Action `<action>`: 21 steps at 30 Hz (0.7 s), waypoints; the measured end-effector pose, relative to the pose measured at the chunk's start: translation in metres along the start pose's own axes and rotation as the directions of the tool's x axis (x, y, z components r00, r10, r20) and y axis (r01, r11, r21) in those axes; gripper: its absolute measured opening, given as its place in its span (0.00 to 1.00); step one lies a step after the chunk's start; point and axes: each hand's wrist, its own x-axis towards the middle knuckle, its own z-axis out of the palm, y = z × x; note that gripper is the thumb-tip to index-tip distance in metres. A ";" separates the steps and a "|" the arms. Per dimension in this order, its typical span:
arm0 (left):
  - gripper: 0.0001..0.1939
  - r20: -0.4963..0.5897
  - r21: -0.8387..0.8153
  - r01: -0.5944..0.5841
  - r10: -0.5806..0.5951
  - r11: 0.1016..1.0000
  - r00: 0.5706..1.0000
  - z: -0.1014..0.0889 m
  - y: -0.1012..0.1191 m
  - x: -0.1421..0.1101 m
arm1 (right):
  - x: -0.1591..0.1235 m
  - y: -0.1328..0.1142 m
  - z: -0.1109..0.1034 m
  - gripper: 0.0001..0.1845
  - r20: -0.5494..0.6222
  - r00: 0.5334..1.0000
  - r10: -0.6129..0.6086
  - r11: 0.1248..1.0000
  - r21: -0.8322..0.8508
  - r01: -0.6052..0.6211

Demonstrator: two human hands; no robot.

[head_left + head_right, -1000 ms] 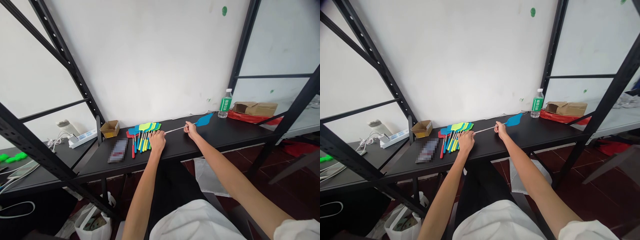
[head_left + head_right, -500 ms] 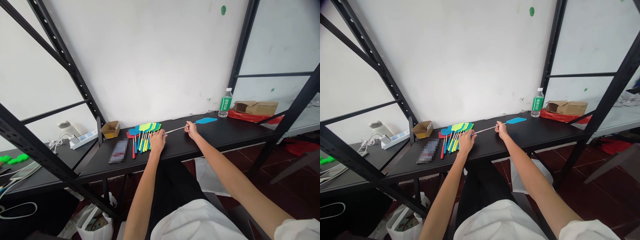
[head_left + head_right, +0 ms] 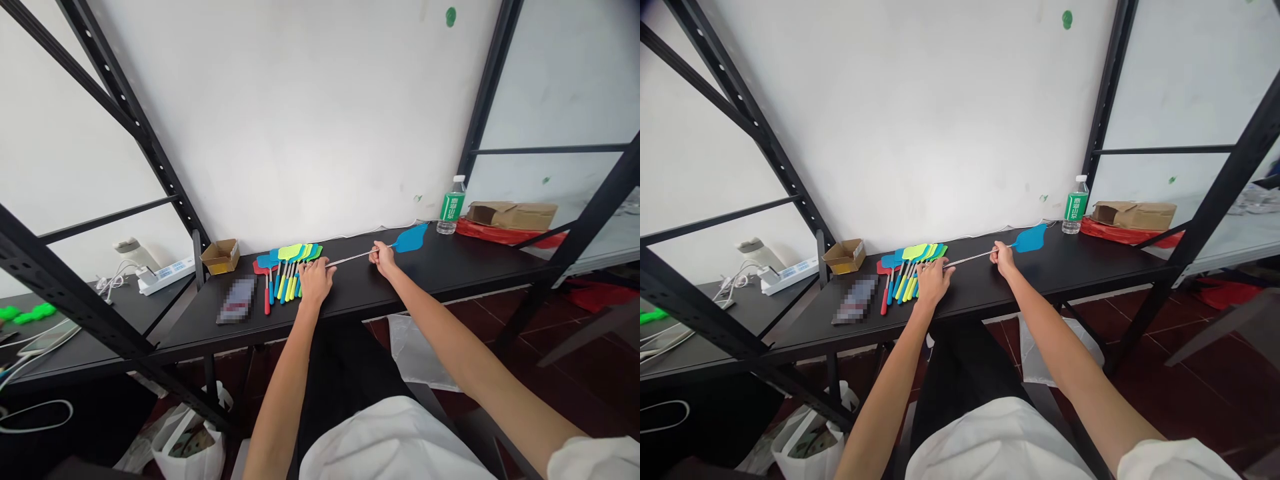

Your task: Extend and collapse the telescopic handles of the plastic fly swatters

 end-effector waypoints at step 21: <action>0.07 0.002 0.039 0.006 -0.006 0.999 1.000 -0.002 0.001 0.000 | -0.004 -0.004 0.003 0.23 0.001 1.000 0.016 1.000 0.003 -0.016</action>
